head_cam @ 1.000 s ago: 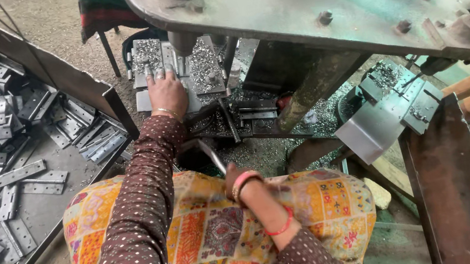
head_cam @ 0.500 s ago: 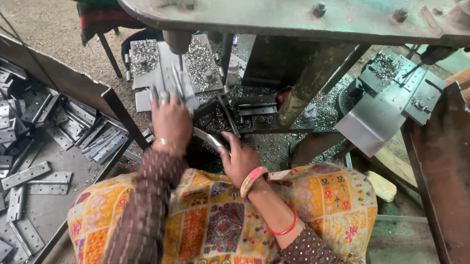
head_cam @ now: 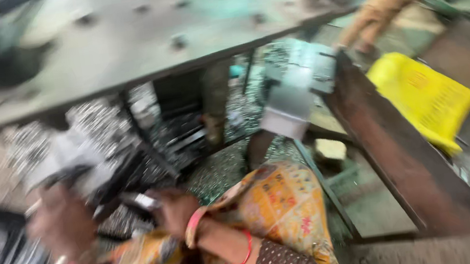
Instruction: The person sits on the floor and repeatedly places small metal plates under a press, activates the machine with a lever, and removes the processed plates. The person handles the plates one at a time and places them into a nearby bin.
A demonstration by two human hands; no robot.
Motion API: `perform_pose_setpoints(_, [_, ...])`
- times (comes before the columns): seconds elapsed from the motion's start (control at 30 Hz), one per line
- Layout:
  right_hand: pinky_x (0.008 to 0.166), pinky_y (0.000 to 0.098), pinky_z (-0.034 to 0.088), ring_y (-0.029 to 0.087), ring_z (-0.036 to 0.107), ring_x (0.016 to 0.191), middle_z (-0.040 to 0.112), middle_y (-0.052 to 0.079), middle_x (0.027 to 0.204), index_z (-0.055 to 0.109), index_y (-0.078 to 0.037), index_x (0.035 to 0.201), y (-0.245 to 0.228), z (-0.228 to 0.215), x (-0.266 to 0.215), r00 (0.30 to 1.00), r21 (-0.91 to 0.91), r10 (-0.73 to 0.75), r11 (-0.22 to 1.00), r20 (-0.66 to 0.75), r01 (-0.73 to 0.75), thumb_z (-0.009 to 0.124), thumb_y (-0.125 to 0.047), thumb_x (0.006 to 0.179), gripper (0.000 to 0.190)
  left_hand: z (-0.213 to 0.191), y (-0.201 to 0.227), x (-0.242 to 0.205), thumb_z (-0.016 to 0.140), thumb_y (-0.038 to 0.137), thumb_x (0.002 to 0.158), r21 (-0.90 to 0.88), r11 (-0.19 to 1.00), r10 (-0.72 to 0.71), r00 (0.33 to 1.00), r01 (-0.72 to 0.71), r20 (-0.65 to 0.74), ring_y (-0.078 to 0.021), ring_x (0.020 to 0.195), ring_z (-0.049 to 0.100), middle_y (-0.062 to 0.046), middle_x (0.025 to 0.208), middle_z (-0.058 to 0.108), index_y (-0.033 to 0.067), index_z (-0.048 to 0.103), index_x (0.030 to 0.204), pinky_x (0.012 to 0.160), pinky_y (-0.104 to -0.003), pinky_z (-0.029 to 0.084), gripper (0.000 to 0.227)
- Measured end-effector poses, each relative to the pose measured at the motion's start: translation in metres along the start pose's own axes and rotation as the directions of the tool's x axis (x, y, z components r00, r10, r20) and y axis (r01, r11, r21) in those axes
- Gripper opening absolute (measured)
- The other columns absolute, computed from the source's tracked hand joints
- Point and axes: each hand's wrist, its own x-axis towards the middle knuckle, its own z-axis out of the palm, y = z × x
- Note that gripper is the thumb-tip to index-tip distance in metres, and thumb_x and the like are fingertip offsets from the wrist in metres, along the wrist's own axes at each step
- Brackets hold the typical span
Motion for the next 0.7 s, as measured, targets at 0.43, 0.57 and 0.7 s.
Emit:
perform_pose_setpoints(0.43, [0.092,0.0387,0.056,0.027,0.069,0.103,0.072,0.009,0.107,0.064,-0.013,0.120,0.052,0.083,-0.020,0.995,-0.021,-0.101,0.995,0.003,0.101,0.052,-0.027,0.102,0.025,-0.002,0.098,0.037,0.055,0.025,0.099,-0.144,0.972,0.218,0.942,-0.186,0.253,-0.0250,0.102,0.062,-0.009,0.113,0.064,0.0131,0.068,0.104,0.096,-0.043,0.047,0.018])
perform_pose_setpoints(0.57, [0.089,0.0387,0.055,0.027,0.069,0.102,0.070,0.009,0.110,0.065,-0.014,0.114,0.076,0.087,0.003,0.994,-0.050,-0.099,0.994,0.054,0.102,0.053,-0.024,0.094,0.025,0.029,0.113,0.052,0.057,0.026,0.096,-0.175,0.940,0.329,0.916,-0.294,0.229,-0.0234,0.102,0.063,-0.007,0.112,0.065,0.0157,0.071,0.098,0.098,-0.042,0.047,0.018])
perform_pose_setpoints(0.7, [0.084,0.0389,0.056,0.026,0.069,0.094,0.069,0.010,0.104,0.068,-0.012,0.092,0.044,0.059,-0.004,0.963,-0.117,-0.097,0.985,0.251,0.130,0.059,-0.021,0.084,0.015,0.041,0.062,0.035,0.059,0.028,0.094,-0.074,0.958,0.285,0.893,-0.277,0.349,-0.0218,0.102,0.063,-0.005,0.111,0.066,0.0183,0.075,0.092,0.099,-0.041,0.046,0.018])
